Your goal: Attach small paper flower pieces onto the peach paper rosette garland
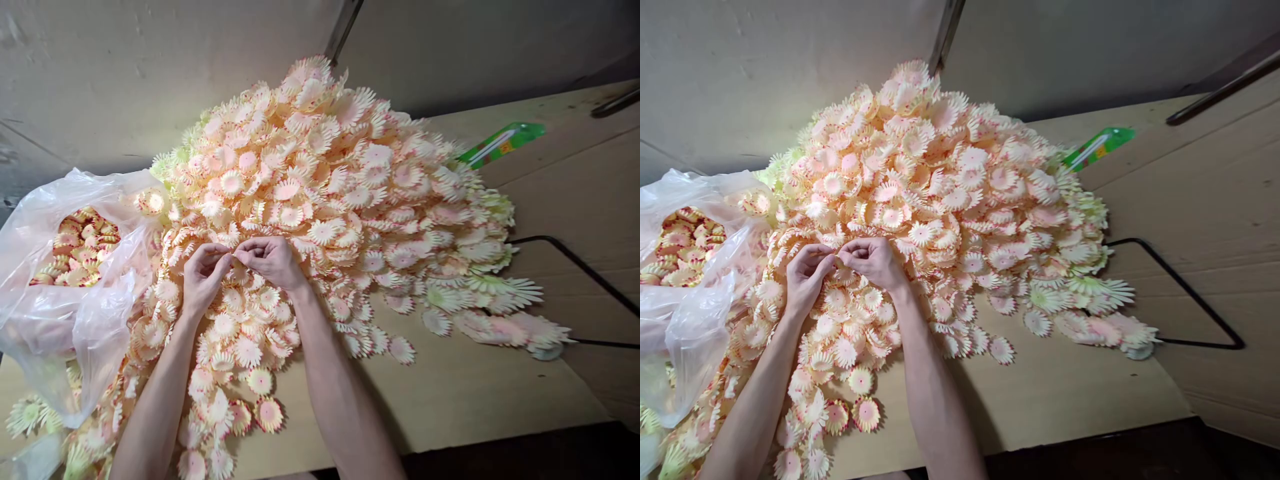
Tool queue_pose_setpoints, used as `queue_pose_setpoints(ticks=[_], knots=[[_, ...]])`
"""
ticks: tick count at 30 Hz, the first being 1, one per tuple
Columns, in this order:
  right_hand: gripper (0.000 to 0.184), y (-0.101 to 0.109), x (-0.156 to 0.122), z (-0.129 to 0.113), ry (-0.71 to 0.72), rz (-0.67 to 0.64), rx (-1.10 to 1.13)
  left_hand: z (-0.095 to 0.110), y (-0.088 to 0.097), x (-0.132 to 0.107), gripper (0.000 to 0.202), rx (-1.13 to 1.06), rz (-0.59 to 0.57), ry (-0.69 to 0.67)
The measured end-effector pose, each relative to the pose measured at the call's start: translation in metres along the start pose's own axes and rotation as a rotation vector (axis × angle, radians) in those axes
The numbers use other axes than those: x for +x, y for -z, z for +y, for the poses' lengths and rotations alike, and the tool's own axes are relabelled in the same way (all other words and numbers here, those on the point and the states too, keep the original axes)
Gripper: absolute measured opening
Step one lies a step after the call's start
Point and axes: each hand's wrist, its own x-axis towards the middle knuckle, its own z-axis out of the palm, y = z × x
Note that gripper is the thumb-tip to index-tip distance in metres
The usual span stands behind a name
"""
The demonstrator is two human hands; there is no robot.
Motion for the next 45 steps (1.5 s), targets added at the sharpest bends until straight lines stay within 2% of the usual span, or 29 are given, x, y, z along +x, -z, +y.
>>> queue_pose_setpoints(ticks=[17,45], knots=[[0.027,0.0023,-0.0018,-0.0054,-0.039,-0.059,0.052,0.0004,-0.0007,0.0002,0.02,-0.019,-0.037,-0.001],[0.025,0.0025,-0.0027,-0.0043,-0.03,-0.051,0.023,0.0014,-0.0003,0.0002,0.022,-0.023,-0.032,0.019]])
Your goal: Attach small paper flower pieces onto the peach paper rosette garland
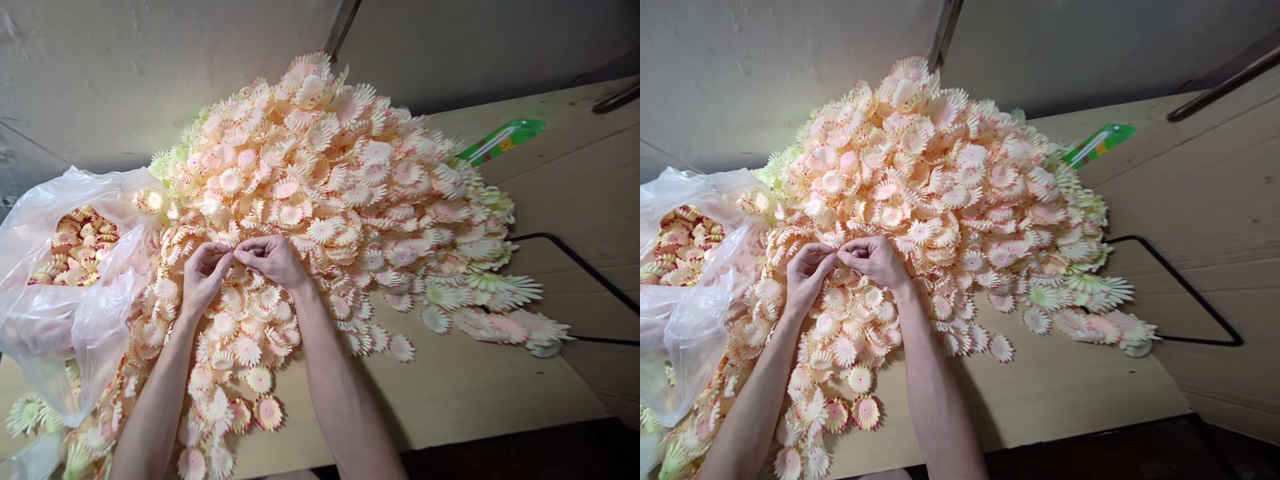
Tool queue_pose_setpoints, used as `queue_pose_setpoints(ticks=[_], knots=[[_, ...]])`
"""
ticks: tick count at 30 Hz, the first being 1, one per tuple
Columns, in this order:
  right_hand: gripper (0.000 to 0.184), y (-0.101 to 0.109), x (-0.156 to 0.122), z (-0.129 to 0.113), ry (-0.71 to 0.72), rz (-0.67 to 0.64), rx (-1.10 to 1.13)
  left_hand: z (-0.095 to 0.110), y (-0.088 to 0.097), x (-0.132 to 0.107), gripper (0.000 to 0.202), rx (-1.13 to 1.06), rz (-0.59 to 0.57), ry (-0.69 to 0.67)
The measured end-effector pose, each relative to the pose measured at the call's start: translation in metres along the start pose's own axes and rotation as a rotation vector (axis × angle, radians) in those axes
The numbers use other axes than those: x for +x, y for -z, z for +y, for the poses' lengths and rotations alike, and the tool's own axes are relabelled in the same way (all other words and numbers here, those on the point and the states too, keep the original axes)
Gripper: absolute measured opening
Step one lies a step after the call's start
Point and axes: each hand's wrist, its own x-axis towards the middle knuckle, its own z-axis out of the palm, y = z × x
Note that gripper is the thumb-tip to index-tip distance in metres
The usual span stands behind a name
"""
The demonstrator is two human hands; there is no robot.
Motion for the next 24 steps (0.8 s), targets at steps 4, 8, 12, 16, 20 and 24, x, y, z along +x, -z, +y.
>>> queue_pose_setpoints(ticks=[4,8,12,16,20,24], knots=[[0.024,0.0,0.001,0.004,0.014,0.041,0.022,-0.002,0.001,0.001,0.018,-0.009,0.032,0.019],[0.02,0.004,0.004,0.009,0.062,0.052,0.13,-0.007,0.004,0.003,0.012,-0.019,0.113,-0.001],[0.017,0.009,0.004,0.009,0.101,0.121,0.278,-0.009,0.006,0.005,0.01,-0.01,0.216,-0.05],[0.02,0.007,0.002,0.004,0.104,0.142,0.228,-0.006,0.004,0.004,0.012,0.009,0.195,-0.033],[0.021,-0.001,-0.001,-0.001,0.13,0.113,0.079,-0.004,0.001,0.002,0.02,-0.027,0.171,-0.05],[0.028,-0.007,0.001,0.001,0.115,0.118,-0.027,-0.004,0.0,0.001,0.026,-0.008,0.14,-0.081]])
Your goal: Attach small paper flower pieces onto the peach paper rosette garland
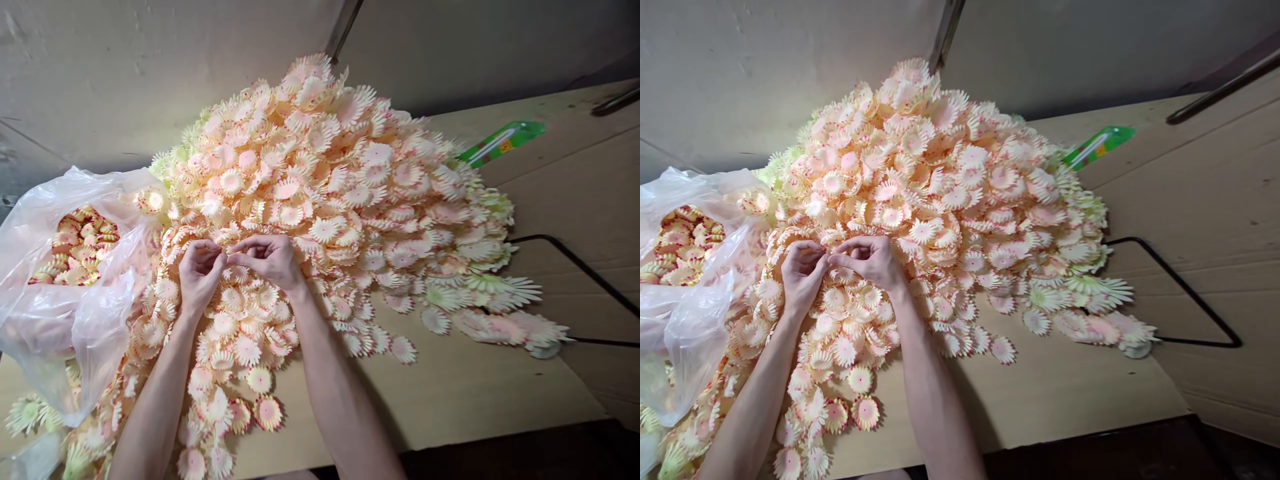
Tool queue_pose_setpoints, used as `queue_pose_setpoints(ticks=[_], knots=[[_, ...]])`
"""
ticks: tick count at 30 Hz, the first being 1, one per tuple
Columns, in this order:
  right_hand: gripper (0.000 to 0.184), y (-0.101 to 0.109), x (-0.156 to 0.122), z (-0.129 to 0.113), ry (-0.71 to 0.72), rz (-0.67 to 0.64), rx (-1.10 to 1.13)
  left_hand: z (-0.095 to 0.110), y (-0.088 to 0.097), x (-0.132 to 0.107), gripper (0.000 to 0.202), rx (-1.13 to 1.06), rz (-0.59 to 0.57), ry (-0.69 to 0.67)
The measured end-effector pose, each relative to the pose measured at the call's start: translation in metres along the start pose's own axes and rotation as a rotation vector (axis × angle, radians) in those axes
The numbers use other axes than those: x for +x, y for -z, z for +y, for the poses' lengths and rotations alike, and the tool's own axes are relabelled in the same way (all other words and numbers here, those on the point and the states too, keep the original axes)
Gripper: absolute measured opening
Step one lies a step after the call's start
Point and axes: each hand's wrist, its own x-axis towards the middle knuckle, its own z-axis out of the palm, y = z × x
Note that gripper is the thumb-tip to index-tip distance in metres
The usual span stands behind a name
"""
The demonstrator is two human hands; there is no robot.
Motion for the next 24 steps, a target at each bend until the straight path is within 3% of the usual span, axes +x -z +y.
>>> queue_pose_setpoints(ticks=[6,12,18,24], knots=[[0.028,-0.0023,0.0013,0.0089,0.024,0.008,-0.07,-0.0009,-0.0011,-0.0012,0.024,0.044,-0.022,0.0],[0.028,0.0005,0.0017,0.0072,-0.001,-0.037,0.077,-0.0021,-0.002,0.0002,0.02,0.045,0.083,0.001],[0.03,0.0048,0.0025,0.0076,0.0,0.016,0.2,-0.0036,0.0005,0.0003,0.004,0.055,0.094,-0.067],[0.028,0.0063,0.0013,0.006,-0.022,-0.058,0.199,-0.0017,0.0017,0.0007,0.009,0.084,0.137,-0.051]])
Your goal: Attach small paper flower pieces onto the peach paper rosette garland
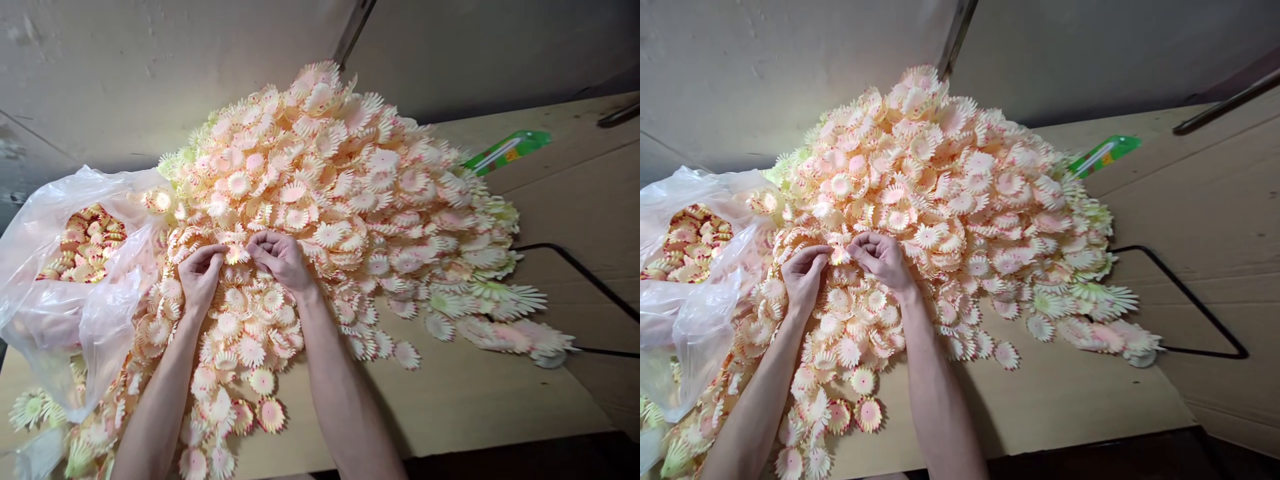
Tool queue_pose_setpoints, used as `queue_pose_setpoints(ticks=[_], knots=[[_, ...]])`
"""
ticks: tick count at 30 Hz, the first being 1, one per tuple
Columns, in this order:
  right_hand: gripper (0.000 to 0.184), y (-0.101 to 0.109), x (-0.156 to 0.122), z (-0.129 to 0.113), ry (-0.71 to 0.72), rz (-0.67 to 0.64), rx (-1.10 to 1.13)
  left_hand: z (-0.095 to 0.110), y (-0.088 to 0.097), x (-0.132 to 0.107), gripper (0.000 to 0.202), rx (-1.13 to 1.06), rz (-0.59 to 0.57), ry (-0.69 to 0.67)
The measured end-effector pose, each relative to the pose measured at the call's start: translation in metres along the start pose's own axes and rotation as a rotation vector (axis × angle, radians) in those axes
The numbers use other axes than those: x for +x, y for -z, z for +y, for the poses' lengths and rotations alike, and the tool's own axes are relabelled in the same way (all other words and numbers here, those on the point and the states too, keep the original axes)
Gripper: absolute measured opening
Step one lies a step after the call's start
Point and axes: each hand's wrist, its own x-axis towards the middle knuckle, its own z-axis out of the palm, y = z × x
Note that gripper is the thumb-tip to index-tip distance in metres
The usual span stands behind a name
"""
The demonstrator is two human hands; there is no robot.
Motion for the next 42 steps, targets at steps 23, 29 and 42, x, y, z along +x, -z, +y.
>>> queue_pose_setpoints(ticks=[23,29,42], knots=[[0.02,-0.007,-0.004,-0.003,0.018,-0.058,-0.072,-0.006,-0.005,0.001,0.01,-0.004,0.064,-0.012],[0.041,0.01,-0.006,-0.001,0.113,0.081,0.083,-0.003,0.003,0.008,0.022,-0.097,0.227,0.003],[0.029,-0.005,0.003,0.005,0.081,0.104,-0.226,0.003,0.007,-0.001,0.022,-0.232,-0.262,0.012]])
